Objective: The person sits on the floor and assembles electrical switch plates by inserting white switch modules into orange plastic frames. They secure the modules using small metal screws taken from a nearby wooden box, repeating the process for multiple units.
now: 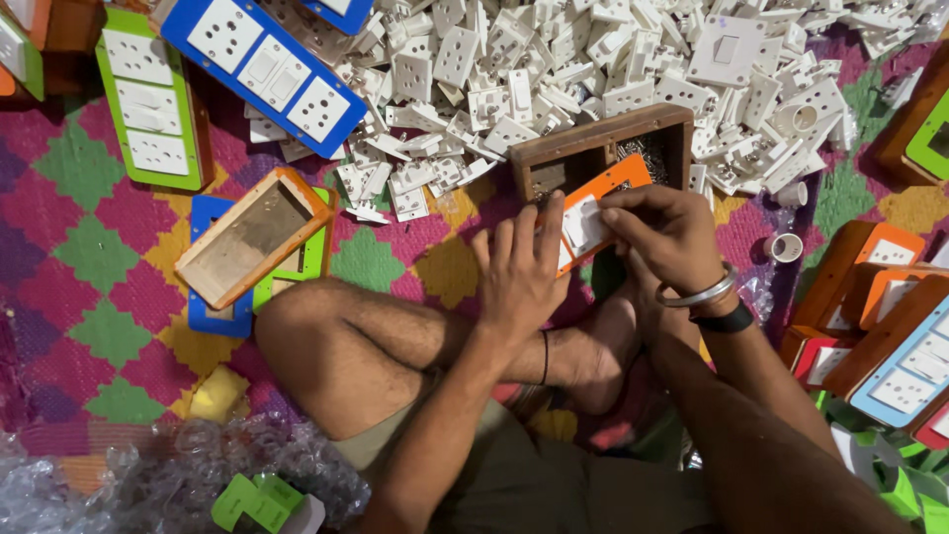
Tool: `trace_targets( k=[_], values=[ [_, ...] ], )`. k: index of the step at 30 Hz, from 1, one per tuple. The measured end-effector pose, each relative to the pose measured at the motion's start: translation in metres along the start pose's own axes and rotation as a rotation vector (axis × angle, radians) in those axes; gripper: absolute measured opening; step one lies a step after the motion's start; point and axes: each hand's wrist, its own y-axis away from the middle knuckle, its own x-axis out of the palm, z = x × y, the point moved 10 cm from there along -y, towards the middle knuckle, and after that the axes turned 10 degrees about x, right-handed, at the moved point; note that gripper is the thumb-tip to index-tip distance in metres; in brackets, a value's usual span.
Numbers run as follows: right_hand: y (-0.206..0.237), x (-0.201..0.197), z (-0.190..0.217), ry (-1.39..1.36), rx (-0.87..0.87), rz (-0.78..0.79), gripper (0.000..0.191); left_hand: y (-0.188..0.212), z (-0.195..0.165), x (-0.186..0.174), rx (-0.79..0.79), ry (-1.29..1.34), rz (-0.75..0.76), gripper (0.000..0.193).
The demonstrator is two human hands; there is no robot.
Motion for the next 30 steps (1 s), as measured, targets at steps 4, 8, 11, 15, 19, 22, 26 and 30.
trace_targets(
  k=[4, 8, 11, 15, 19, 22, 26, 30],
  values=[
    [0.004, 0.007, 0.022, 0.22, -0.227, -0.03, 0.013, 0.0, -0.003, 0.002, 0.013, -0.014, 0.01, 0.089],
    [0.004, 0.005, 0.021, 0.238, -0.223, -0.067, 0.013, 0.001, -0.005, 0.005, 0.025, 0.022, 0.016, 0.086],
    [0.003, 0.002, 0.022, 0.331, -0.22, -0.131, 0.013, 0.001, -0.008, 0.001, 0.044, 0.027, -0.027, 0.081],
    [-0.005, -0.003, 0.005, 0.147, -0.032, -0.122, 0.017, -0.002, -0.005, -0.003, 0.024, 0.041, -0.055, 0.081],
    [0.012, -0.022, 0.022, 0.268, -0.232, -0.323, 0.022, -0.005, 0.001, -0.005, -0.02, 0.045, -0.011, 0.084],
    [0.021, -0.048, 0.016, 0.314, -0.215, -0.486, 0.029, -0.007, 0.006, -0.01, -0.051, 0.065, 0.0, 0.086],
    [0.0, -0.041, -0.033, -0.095, 0.01, -0.21, 0.021, -0.009, 0.005, -0.021, -0.072, 0.153, -0.02, 0.092],
    [-0.004, -0.034, -0.052, -0.131, 0.033, -0.117, 0.019, -0.007, 0.013, -0.022, -0.116, 0.331, 0.032, 0.097]
  ],
)
